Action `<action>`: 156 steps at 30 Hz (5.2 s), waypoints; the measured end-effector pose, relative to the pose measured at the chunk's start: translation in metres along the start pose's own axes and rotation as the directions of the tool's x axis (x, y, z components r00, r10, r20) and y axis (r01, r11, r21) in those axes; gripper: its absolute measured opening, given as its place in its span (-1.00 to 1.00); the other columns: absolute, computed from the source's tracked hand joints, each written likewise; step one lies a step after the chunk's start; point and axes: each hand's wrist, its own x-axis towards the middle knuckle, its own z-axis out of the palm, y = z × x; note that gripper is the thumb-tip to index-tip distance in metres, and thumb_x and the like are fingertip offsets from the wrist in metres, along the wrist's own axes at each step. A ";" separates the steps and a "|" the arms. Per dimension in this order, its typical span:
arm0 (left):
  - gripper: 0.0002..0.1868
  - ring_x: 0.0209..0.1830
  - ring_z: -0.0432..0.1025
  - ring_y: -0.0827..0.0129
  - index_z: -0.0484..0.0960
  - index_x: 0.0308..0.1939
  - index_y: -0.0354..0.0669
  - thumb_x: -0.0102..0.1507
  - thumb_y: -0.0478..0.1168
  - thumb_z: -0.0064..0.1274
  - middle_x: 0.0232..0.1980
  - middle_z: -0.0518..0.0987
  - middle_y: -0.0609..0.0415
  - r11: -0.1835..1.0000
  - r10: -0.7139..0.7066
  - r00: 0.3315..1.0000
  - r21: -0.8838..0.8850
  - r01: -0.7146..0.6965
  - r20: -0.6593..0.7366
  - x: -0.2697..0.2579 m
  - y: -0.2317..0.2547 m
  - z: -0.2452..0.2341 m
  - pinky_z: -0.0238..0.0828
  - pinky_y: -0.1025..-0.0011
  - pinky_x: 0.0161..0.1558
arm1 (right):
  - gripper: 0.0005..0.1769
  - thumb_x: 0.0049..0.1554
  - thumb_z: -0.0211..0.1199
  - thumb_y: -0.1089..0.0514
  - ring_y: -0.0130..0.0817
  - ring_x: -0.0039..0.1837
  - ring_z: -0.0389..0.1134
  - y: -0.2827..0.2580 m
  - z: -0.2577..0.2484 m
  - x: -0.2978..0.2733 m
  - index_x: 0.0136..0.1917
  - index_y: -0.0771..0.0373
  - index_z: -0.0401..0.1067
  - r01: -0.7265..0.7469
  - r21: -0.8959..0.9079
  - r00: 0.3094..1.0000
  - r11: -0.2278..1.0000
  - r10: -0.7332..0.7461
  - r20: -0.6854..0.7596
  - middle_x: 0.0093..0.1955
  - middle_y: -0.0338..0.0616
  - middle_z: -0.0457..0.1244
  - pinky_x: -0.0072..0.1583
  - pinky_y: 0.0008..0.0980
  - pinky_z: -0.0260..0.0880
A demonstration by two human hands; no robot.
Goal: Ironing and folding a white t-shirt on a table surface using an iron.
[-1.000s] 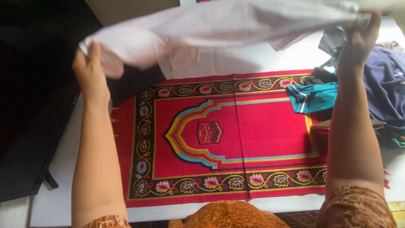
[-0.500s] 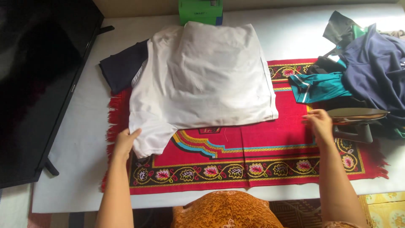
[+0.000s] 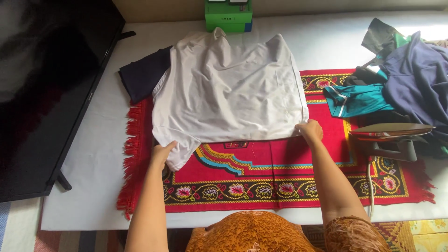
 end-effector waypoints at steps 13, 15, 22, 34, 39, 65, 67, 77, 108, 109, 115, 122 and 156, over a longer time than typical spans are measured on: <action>-0.57 -0.07 0.55 0.44 0.66 0.10 -0.36 0.24 -0.15 0.22 -0.02 0.70 0.04 0.934 0.279 0.932 -0.293 -0.206 0.233 -0.087 0.088 -0.042 0.42 0.44 0.01 | -0.65 0.15 0.53 0.15 -0.54 -0.09 0.29 0.046 -0.147 -0.047 0.02 0.38 0.44 0.486 0.501 0.801 0.716 -0.136 -0.583 -0.08 -0.20 0.33 -0.06 -0.45 0.33; -0.58 -0.09 0.58 0.40 0.66 0.07 -0.40 0.24 -0.15 0.20 -0.04 0.73 -0.02 0.978 0.150 0.947 -0.181 -0.101 0.284 -0.095 0.071 -0.044 0.44 0.43 0.04 | -0.70 0.13 0.48 0.17 -0.53 -0.11 0.30 0.064 -0.148 -0.071 0.00 0.39 0.45 0.340 0.483 0.896 0.807 -0.122 -0.427 -0.11 -0.18 0.34 -0.11 -0.47 0.31; -0.48 -0.09 0.62 0.37 0.64 0.03 -0.46 0.21 -0.03 0.26 -0.03 0.74 -0.12 0.983 -0.115 0.933 0.176 0.056 0.342 -0.062 -0.044 -0.046 0.44 0.45 0.04 | -0.72 0.02 0.45 0.21 -0.49 -0.25 0.28 0.121 -0.086 -0.093 -0.02 0.39 0.54 -0.027 0.525 0.995 0.851 -0.027 0.095 -0.23 -0.15 0.36 -0.23 -0.45 0.21; -0.56 -0.45 0.44 0.41 0.60 -0.11 -0.25 0.28 0.10 0.21 -0.27 0.57 0.04 0.973 -0.204 0.941 0.161 0.165 0.270 -0.005 -0.058 -0.024 0.42 0.38 -0.40 | -0.55 0.03 0.48 -0.03 -0.47 -0.19 0.27 0.142 -0.054 -0.063 0.02 0.37 0.57 -0.089 0.468 0.995 0.879 0.058 0.081 -0.17 -0.17 0.36 -0.14 -0.35 0.23; -0.63 -0.38 0.43 0.51 0.70 0.00 -0.33 0.30 -0.08 0.18 -0.21 0.64 0.10 0.950 0.172 0.985 -0.266 -0.166 0.000 0.057 -0.049 0.008 0.39 0.49 -0.32 | -0.51 0.01 0.49 -0.06 -0.39 -0.21 0.28 0.114 -0.060 -0.063 0.02 0.38 0.55 -0.130 0.379 0.991 0.916 0.124 0.039 -0.17 -0.10 0.36 -0.17 -0.30 0.24; -0.66 -0.10 0.59 0.07 0.67 -0.02 -0.22 0.28 -0.05 0.14 -0.12 0.70 -0.14 0.929 0.315 0.902 0.290 -0.229 -0.296 0.004 0.014 -0.002 0.46 0.21 -0.04 | -0.38 0.05 0.40 -0.16 0.20 0.20 0.35 0.073 -0.087 -0.049 0.29 0.14 0.45 -0.045 -0.267 0.998 0.963 0.033 -0.048 0.15 0.21 0.34 0.17 0.08 0.34; -0.67 -0.05 0.58 0.01 0.68 0.00 -0.19 0.34 -0.04 0.07 -0.08 0.69 -0.16 0.910 0.346 0.891 0.336 -0.243 -0.293 0.030 0.020 0.001 0.46 0.18 0.00 | -0.37 0.08 0.38 -0.15 0.23 0.20 0.33 0.058 -0.082 -0.029 0.33 0.13 0.43 0.033 -0.263 0.989 0.964 -0.069 -0.129 0.16 0.24 0.31 0.16 0.11 0.32; -0.69 0.03 0.55 -0.02 0.68 0.07 -0.17 0.32 -0.17 -0.02 0.01 0.67 -0.18 0.791 0.502 0.854 0.472 -0.390 -0.136 0.102 0.102 0.041 0.44 0.18 0.07 | -0.66 0.20 0.25 0.06 0.13 0.13 0.38 0.002 -0.042 0.128 0.23 0.13 0.54 0.317 0.028 0.935 0.948 -0.308 -0.174 0.04 0.16 0.37 0.18 0.02 0.34; -0.66 -0.11 0.59 0.22 0.60 -0.01 -0.32 0.30 -0.12 0.21 -0.08 0.71 -0.10 0.878 0.469 0.843 0.242 -0.413 -0.263 0.113 0.162 0.045 0.46 0.33 0.00 | -0.73 0.12 0.40 0.20 -0.22 -0.02 0.45 -0.098 -0.108 0.210 0.11 0.28 0.58 0.356 0.188 0.934 0.915 -0.343 -0.102 -0.02 0.03 0.41 0.04 -0.30 0.42; -0.66 -0.11 0.59 0.22 0.60 -0.01 -0.32 0.30 -0.12 0.21 -0.08 0.71 -0.10 0.877 0.471 0.842 0.243 -0.415 -0.263 0.114 0.157 0.044 0.46 0.33 0.00 | -0.73 0.12 0.40 0.20 -0.22 -0.02 0.45 -0.093 -0.101 0.214 0.11 0.28 0.58 0.357 0.189 0.934 0.915 -0.343 -0.104 -0.02 0.03 0.41 0.04 -0.30 0.42; -0.65 -0.02 0.58 0.22 0.53 0.17 -0.19 0.32 -0.21 0.06 0.01 0.69 -0.05 0.922 0.385 0.813 0.209 -0.324 -0.437 0.094 0.143 0.052 0.48 0.31 0.02 | -0.61 0.15 0.14 0.41 -0.14 0.08 0.44 -0.075 -0.063 0.204 0.24 0.27 0.47 0.507 0.281 0.813 0.815 -0.344 -0.470 0.17 0.07 0.37 0.08 -0.25 0.42; -0.52 0.64 0.00 -0.02 0.37 0.42 -0.08 0.43 -0.08 -0.10 0.64 0.15 -0.10 0.431 0.798 0.602 0.683 -0.590 0.016 0.006 0.126 0.110 -0.13 -0.10 0.54 | -0.65 0.15 0.18 0.38 -0.02 0.10 0.41 -0.021 -0.047 0.153 0.21 0.26 0.51 0.437 0.137 0.795 0.889 -0.310 -0.522 0.07 0.08 0.37 0.17 -0.15 0.40; -0.28 0.67 -0.19 -0.04 0.01 0.63 0.24 0.41 0.22 -0.29 0.70 -0.09 -0.04 0.139 0.753 0.608 0.842 -0.521 0.252 0.000 0.060 0.141 -0.40 -0.18 0.55 | -0.38 0.03 0.44 -0.22 -0.37 -0.21 0.37 0.001 -0.095 0.081 0.05 0.38 0.51 -0.103 0.367 0.994 0.925 0.087 0.061 -0.13 -0.05 0.36 -0.19 -0.34 0.39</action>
